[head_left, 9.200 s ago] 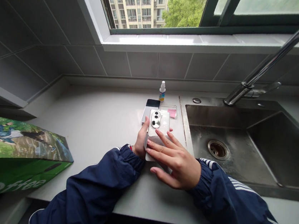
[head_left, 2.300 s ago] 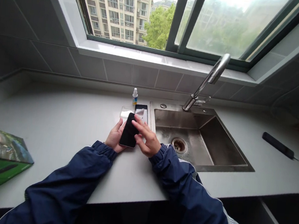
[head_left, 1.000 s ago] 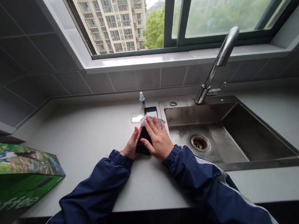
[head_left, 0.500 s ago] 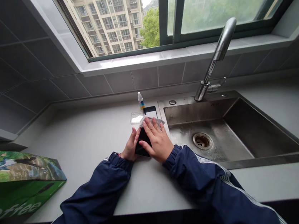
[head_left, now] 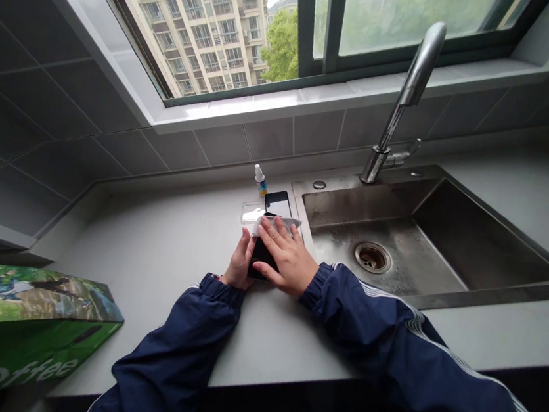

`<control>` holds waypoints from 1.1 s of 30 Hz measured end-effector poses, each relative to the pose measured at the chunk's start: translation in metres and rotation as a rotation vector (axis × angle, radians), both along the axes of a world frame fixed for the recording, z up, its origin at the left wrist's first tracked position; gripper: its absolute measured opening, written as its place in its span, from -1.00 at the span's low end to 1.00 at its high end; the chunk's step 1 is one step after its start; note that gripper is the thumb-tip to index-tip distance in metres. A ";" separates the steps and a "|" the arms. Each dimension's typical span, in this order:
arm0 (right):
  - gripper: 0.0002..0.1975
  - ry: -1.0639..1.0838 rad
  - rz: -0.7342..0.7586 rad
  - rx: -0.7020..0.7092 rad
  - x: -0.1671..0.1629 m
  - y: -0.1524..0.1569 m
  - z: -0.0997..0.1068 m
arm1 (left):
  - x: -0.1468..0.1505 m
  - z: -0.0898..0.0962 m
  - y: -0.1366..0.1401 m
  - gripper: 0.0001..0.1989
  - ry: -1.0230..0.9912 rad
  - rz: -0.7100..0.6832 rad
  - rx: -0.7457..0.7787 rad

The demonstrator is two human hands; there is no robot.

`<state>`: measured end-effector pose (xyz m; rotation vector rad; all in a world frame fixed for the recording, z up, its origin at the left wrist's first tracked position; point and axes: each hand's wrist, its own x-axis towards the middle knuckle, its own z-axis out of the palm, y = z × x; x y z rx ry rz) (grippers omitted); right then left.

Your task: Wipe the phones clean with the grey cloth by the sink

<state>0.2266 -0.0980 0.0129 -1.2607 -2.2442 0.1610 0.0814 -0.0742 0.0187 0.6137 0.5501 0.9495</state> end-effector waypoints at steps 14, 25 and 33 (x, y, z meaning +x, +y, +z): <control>-0.25 -0.015 -0.021 -0.029 0.000 0.001 0.002 | 0.000 0.004 0.000 -0.30 -0.011 0.013 -0.042; -0.41 0.037 0.354 -0.077 -0.006 -0.017 0.012 | -0.014 0.002 0.005 0.00 -0.016 0.109 -0.143; -0.31 -0.041 0.095 -0.041 -0.005 -0.011 0.008 | -0.009 0.009 0.003 -0.04 -0.038 0.029 -0.132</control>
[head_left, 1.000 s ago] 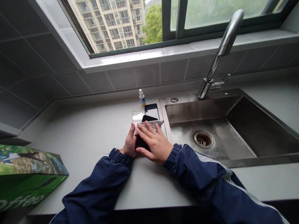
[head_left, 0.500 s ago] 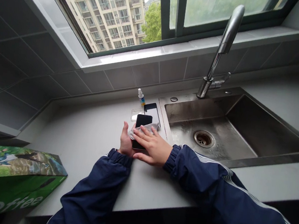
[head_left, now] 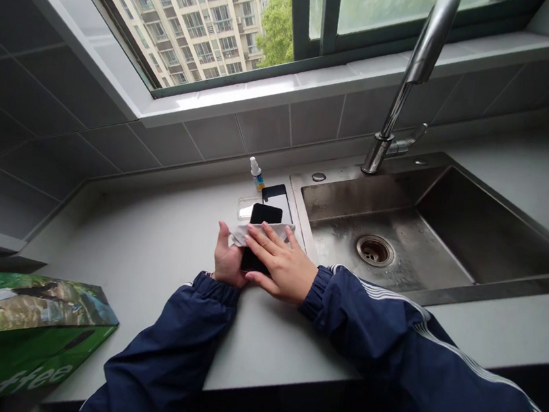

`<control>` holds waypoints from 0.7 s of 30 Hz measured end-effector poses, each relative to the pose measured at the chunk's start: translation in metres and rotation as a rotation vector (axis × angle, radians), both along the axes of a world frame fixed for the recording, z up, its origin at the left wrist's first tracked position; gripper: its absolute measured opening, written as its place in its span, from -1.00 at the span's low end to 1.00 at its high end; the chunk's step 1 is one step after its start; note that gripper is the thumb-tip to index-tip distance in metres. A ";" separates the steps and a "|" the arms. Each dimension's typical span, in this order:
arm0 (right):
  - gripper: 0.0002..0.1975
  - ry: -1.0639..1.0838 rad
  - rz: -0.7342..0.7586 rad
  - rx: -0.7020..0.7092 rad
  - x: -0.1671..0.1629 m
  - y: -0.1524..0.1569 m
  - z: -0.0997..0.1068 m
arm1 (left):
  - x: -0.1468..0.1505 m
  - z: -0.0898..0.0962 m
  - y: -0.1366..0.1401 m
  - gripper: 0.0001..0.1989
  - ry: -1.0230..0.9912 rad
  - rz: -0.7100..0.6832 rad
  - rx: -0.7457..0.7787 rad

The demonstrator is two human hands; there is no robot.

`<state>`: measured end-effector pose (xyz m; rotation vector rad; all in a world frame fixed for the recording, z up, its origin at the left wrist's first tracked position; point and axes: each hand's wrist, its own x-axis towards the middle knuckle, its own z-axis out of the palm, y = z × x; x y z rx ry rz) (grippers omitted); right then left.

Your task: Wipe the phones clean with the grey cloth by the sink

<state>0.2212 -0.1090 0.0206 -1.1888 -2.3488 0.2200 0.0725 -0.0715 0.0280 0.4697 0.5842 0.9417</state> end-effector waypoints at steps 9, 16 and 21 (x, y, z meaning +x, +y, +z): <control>-0.21 0.054 -0.221 0.032 0.004 0.008 -0.005 | 0.005 -0.009 -0.004 -0.28 0.025 -0.079 0.136; -0.31 0.047 0.112 -0.062 -0.001 0.001 -0.002 | 0.003 -0.003 0.002 -0.15 -0.024 0.006 -0.002; -0.45 0.111 0.240 -0.077 0.000 -0.002 0.002 | -0.004 -0.007 0.004 -0.05 0.003 0.042 -0.056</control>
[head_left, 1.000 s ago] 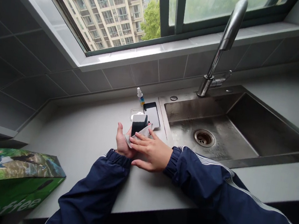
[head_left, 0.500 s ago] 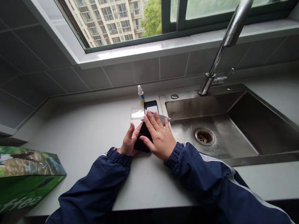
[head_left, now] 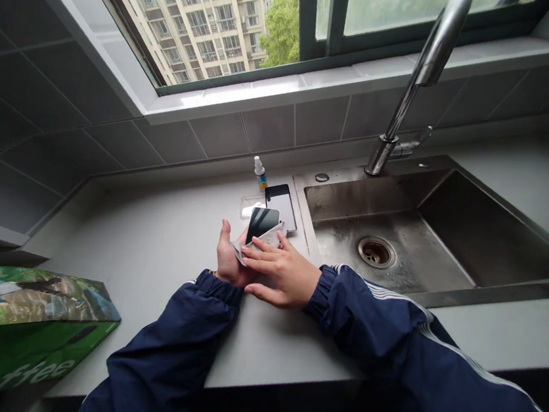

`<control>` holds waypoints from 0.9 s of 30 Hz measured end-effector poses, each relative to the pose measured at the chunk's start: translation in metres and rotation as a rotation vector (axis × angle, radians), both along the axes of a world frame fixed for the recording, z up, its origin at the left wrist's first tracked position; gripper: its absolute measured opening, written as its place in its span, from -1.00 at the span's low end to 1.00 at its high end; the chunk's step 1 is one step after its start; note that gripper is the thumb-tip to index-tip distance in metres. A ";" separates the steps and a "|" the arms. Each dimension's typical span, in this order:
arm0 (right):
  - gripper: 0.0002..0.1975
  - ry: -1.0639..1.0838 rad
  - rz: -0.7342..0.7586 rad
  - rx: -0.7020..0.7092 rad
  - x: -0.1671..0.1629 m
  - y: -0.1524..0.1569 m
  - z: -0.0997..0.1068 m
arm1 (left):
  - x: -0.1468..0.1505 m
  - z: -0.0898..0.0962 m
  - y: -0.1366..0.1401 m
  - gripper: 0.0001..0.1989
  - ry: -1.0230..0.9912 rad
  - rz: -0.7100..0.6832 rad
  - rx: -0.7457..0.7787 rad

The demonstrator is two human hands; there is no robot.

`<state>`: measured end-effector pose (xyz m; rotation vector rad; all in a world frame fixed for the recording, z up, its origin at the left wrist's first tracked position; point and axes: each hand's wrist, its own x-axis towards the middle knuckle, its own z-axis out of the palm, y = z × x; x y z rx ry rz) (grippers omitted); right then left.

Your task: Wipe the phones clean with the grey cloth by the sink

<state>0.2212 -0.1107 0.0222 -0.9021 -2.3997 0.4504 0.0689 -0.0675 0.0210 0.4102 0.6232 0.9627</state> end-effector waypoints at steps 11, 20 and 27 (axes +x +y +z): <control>-0.29 -0.060 -0.482 0.093 0.002 0.006 -0.001 | 0.009 0.000 -0.007 -0.29 0.047 -0.161 0.219; -0.26 -0.104 -0.417 0.034 0.002 0.006 -0.002 | 0.009 0.001 -0.006 -0.25 0.059 -0.103 0.177; -0.36 -0.051 -0.043 -0.029 0.000 -0.002 0.003 | 0.002 0.001 -0.001 -0.10 -0.063 0.029 0.075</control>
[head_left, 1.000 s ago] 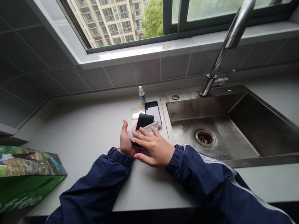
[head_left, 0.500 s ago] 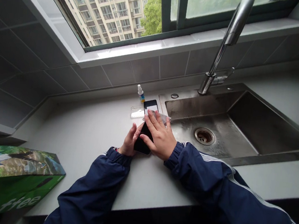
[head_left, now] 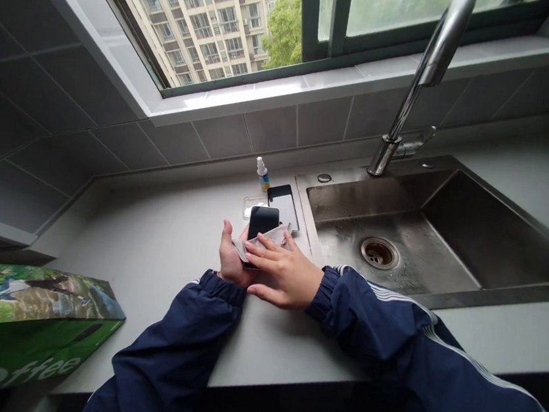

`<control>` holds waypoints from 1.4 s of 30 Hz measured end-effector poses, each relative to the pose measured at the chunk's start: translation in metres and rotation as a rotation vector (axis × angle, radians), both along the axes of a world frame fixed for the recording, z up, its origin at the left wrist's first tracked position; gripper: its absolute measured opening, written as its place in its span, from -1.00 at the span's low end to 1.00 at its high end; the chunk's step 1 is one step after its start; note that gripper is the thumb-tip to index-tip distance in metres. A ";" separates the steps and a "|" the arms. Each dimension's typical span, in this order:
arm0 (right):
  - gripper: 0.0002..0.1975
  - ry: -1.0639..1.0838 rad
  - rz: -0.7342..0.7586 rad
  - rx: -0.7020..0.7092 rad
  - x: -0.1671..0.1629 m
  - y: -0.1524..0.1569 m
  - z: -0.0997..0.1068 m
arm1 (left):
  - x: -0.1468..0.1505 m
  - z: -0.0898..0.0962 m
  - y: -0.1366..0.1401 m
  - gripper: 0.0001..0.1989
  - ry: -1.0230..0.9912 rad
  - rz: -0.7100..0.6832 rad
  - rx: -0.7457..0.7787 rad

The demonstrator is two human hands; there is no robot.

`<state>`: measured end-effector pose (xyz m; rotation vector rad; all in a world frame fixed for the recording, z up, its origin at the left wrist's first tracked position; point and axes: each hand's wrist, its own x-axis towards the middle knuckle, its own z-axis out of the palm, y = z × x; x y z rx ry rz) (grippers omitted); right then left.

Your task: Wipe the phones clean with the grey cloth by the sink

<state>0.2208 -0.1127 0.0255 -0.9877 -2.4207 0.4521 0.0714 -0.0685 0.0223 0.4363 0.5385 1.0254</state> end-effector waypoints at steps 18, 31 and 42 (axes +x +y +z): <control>-0.10 -0.129 0.062 0.037 -0.002 -0.006 -0.008 | -0.002 0.011 -0.004 -0.01 -0.008 -0.003 0.055; -0.25 -0.101 -0.499 0.109 -0.001 0.003 -0.004 | 0.010 -0.008 -0.012 -0.38 0.166 -0.049 0.248; -0.25 -0.008 -0.488 0.077 0.001 0.007 -0.005 | 0.007 0.003 -0.010 -0.41 0.082 0.092 0.114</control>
